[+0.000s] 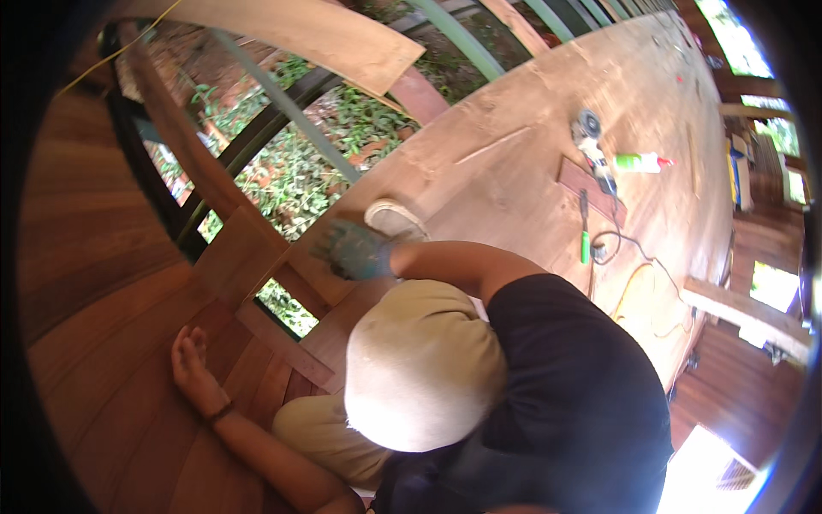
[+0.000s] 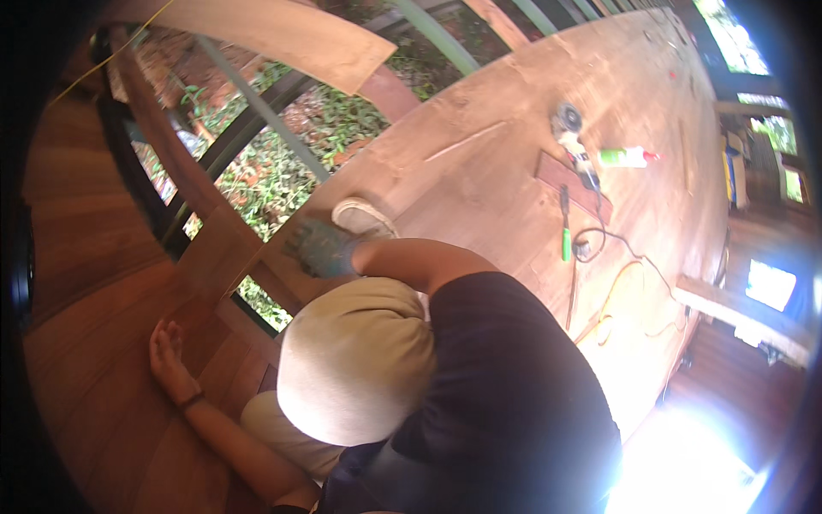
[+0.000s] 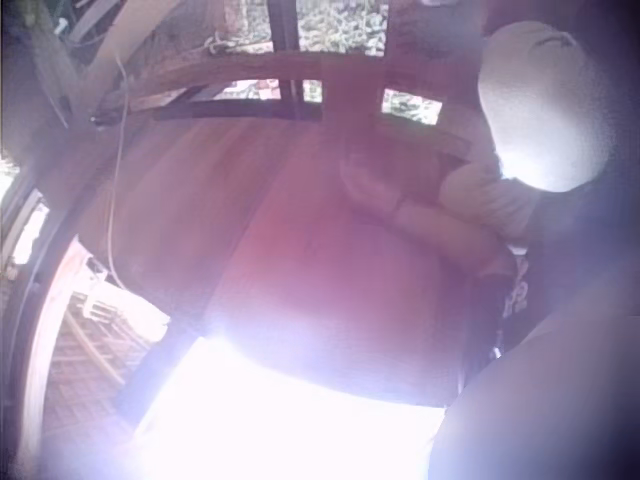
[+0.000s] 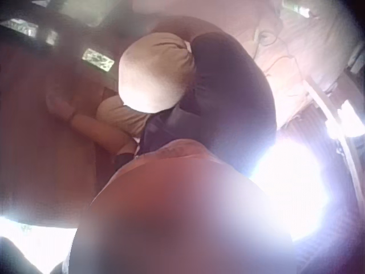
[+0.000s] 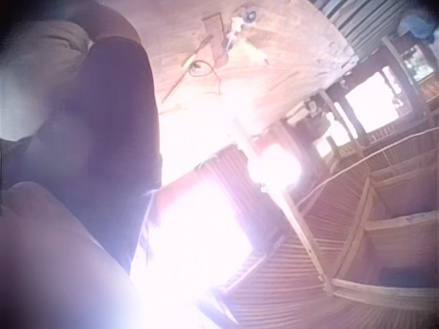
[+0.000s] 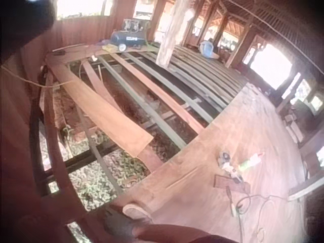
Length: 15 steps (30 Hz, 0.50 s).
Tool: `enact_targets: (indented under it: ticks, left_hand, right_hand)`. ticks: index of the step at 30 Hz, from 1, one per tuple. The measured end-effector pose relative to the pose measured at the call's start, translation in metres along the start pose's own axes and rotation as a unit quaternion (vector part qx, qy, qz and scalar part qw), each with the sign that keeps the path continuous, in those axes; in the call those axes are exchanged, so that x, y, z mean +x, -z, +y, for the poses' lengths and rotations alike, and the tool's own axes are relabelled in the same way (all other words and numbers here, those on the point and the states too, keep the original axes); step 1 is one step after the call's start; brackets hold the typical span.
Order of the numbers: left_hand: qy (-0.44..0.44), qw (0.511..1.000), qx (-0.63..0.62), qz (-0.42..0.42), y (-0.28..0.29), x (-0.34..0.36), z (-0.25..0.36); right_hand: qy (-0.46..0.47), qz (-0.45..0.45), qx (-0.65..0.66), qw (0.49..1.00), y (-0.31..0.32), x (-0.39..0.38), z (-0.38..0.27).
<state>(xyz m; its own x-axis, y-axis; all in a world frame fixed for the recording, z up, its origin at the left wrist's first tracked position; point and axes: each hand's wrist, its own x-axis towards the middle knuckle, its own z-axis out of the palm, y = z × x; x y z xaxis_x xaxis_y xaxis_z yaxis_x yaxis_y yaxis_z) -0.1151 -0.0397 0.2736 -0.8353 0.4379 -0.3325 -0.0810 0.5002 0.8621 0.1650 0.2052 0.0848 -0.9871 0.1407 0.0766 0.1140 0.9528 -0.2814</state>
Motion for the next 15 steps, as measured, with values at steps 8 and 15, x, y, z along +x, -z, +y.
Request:
enact_targets:
  ticks: [8, 15]
  left_hand:
    - [-0.023, 1.000, -0.014, -0.012, -0.024, 0.002, 0.007]
    - [-0.386, 0.892, -0.234, -0.024, -0.005, -0.050, 0.117]
  right_hand:
    - [-0.023, 0.066, 0.021, 0.997, -0.021, -0.016, 0.020]
    - [-0.089, 0.082, -0.004, 0.993, -0.051, -0.030, 0.030]
